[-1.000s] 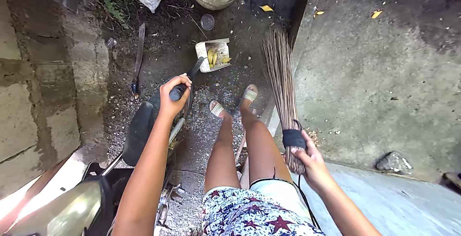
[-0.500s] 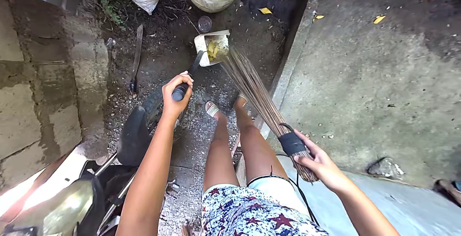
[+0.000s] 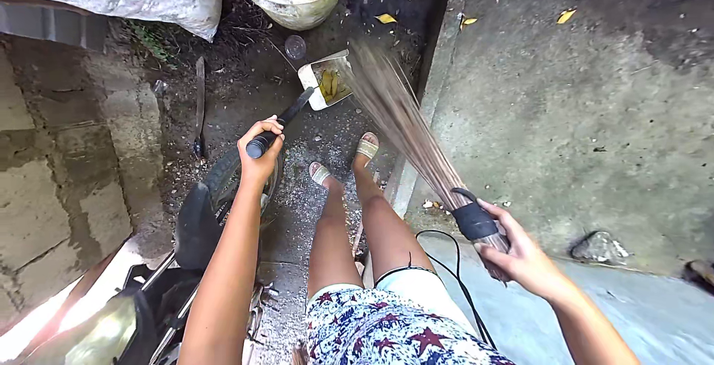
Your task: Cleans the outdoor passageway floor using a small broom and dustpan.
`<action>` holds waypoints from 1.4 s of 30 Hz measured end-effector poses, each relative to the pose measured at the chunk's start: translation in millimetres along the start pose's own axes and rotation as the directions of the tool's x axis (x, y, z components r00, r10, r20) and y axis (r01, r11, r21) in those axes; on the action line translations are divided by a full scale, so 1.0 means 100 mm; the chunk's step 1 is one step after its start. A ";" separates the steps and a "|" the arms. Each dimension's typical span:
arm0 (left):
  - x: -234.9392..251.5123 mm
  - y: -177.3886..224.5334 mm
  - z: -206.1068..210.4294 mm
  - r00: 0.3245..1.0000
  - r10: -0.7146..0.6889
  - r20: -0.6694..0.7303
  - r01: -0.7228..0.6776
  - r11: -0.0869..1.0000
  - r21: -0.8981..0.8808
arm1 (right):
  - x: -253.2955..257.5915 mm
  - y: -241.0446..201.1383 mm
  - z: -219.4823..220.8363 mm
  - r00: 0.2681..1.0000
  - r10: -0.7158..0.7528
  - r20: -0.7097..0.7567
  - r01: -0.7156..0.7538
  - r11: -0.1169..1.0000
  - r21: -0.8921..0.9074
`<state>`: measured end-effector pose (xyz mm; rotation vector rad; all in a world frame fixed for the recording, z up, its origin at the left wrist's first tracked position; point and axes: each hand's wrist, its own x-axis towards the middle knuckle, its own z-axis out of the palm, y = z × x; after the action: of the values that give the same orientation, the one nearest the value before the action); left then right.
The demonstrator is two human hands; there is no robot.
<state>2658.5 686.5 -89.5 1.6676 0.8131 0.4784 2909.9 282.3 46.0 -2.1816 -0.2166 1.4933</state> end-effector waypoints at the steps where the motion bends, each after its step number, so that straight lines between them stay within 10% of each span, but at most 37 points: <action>1: 0.01 0.01 0.05 1.000 0.000 0.012 0.000 1.000 0.003 | 0.01 0.00 -0.01 0.999 -0.051 -0.008 0.050 0.990 -0.131; 4: 0.05 0.02 0.17 0.999 -0.013 0.036 0.013 1.000 0.019 | 0.00 -0.06 -0.03 0.994 0.114 0.006 -0.112 0.972 0.207; 6: 0.06 0.02 0.21 0.999 -0.026 0.027 0.025 0.999 0.032 | 0.02 -0.01 -0.04 0.969 0.234 0.077 -0.234 0.771 0.592; 13: 0.13 0.01 0.32 0.997 -0.074 -0.025 0.077 0.989 0.127 | 0.26 0.04 -0.24 0.948 0.296 0.113 -0.292 0.674 0.679; 21: 0.17 -0.05 0.53 0.982 -0.157 -0.103 0.176 0.962 0.210 | 1.62 -0.46 -0.58 0.988 0.140 -0.063 -0.127 0.975 0.180; 29: 0.29 0.00 0.59 0.967 -0.233 -0.105 0.252 0.938 0.237 | 3.37 -0.67 -0.51 0.994 0.108 -0.022 -0.106 0.887 -0.450; 36: 0.25 0.00 0.57 0.964 -0.253 -0.076 0.264 0.931 0.250 | 1.97 -0.26 -1.06 0.984 0.049 0.170 -0.028 0.992 -0.122; 42: 0.22 0.04 0.59 0.976 -0.215 -0.044 0.219 0.936 0.276 | 1.08 -0.18 -0.82 0.989 0.142 0.037 -0.146 0.982 0.123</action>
<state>2714.8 662.0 -103.4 1.8054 1.1016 0.2271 3029.0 315.6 -12.6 -2.1148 0.0266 1.5719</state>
